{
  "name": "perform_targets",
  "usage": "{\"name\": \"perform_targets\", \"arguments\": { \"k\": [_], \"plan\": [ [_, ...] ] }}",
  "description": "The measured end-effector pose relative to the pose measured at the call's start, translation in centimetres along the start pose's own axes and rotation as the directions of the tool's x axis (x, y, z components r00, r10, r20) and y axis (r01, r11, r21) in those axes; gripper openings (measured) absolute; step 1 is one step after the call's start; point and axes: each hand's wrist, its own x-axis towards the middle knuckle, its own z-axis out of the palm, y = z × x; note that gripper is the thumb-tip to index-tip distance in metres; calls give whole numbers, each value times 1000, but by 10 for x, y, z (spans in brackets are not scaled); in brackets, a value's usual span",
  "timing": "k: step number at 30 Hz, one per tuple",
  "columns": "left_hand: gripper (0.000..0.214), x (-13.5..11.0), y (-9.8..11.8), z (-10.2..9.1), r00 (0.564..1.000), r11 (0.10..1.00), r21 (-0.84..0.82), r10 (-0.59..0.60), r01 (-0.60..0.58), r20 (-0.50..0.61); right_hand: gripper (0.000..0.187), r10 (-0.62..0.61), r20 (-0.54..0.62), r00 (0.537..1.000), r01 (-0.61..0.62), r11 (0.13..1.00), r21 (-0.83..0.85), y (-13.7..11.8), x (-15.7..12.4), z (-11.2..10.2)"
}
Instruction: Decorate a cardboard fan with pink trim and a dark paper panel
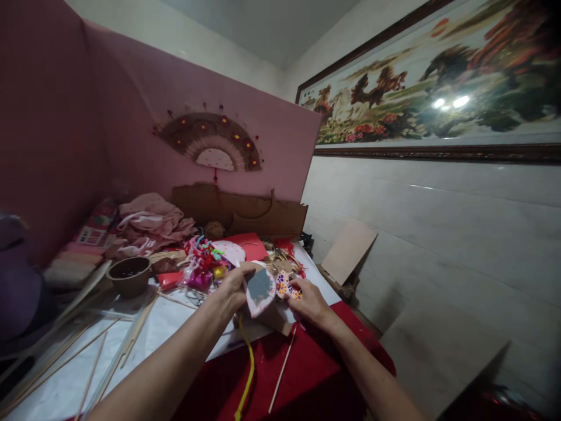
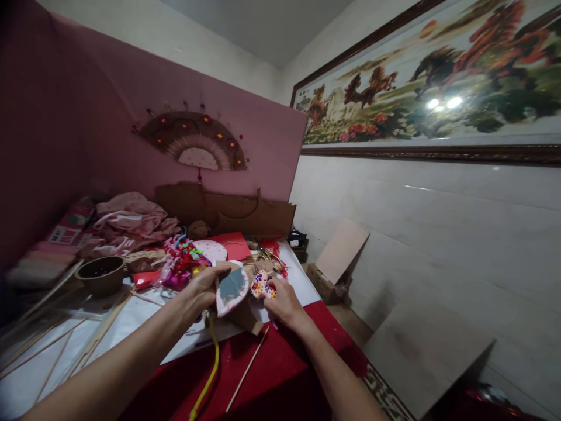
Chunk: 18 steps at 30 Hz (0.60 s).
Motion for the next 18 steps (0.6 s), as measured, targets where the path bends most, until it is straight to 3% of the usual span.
{"name": "perform_targets", "arguments": {
  "k": [4, 9, 14, 18],
  "plan": [
    [34, 16, -12, -8, 1000, 1000, -15, -20, 20, 1, 32, 30, -91, 995, -29, 999, 21, 10, 0, 2],
    [24, 24, -14, -11, 1000, 1000, -23, 15, -14, 26, 33, 39, -120, 992, -27, 995, 99, 16, 0, 1],
    [33, 33, -18, -4, 996, 1000, -1, -22, 22, 82, 31, 75, -106, 992, -46, 968, 248, 17, 1, -1],
    [30, 39, -24, -5, 996, 999, 20, -35, 33, 84, 35, 137, -47, 989, -102, 889, 447, 24, 2, -6]
  ]
}}
